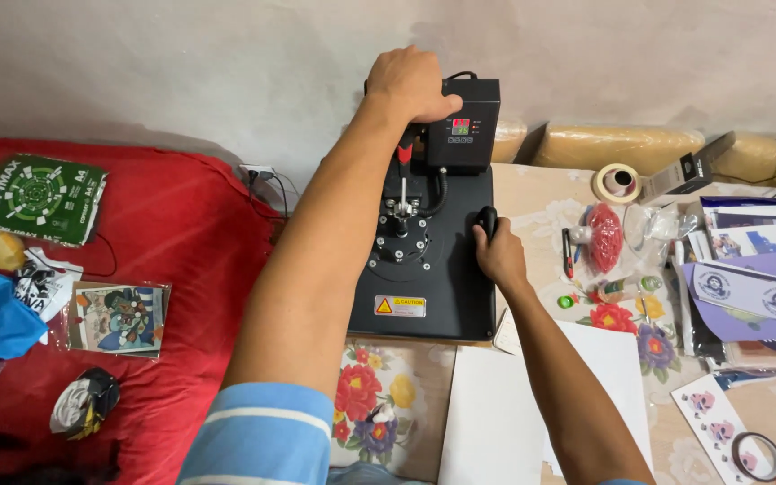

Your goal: A person prepares a design on paper and uses a heat press machine to transfer it.

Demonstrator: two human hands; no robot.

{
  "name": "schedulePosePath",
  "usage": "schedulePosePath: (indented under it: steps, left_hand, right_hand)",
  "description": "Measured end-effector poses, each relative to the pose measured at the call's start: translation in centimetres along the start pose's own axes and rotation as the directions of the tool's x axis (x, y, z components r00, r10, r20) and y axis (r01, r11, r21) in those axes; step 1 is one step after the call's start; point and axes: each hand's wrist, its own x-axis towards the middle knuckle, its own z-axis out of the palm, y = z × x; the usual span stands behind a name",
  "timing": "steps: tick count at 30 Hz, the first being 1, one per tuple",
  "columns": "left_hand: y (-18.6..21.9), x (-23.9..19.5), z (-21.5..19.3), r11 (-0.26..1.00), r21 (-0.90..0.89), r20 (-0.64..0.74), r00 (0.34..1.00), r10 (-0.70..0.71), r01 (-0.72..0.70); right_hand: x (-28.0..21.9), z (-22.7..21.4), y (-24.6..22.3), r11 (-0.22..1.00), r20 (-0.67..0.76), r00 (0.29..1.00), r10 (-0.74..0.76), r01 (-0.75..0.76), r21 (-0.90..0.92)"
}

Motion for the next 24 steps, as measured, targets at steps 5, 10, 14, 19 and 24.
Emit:
schedulePosePath:
  steps: [5,10,14,19,24]
  left_hand:
    - [0.8,0.3,1.6,0.999,-0.013,-0.156,0.987,-0.043,0.041]
    - [0.9,-0.6,2.5,0.999,-0.024,-0.279,0.959,-0.040,0.035]
    - [1.0,-1.2,2.5,1.000,0.009,-0.367,0.930,0.001,0.002]
    - [1.1,-2.2,2.2,0.999,0.034,-0.377,0.926,0.005,0.009]
    - [1.3,-3.2,1.8,0.998,0.048,-0.392,0.920,-0.010,0.031]
  right_hand:
    - [-1.0,-0.9,-0.6,0.994,0.041,0.999,0.028,-0.032,0.106]
    - [-3.4,-2.3,0.3,0.991,0.023,0.998,-0.063,0.060,0.117]
    - [-7.7,-2.5,2.5,0.949,-0.259,0.959,-0.117,0.185,0.255]
    - [-18.0,0.5,7.0,0.870,-0.430,0.895,-0.116,0.301,0.391]
    - [-29.4,6.3,10.9,0.890,0.156,0.961,-0.226,0.139,0.433]
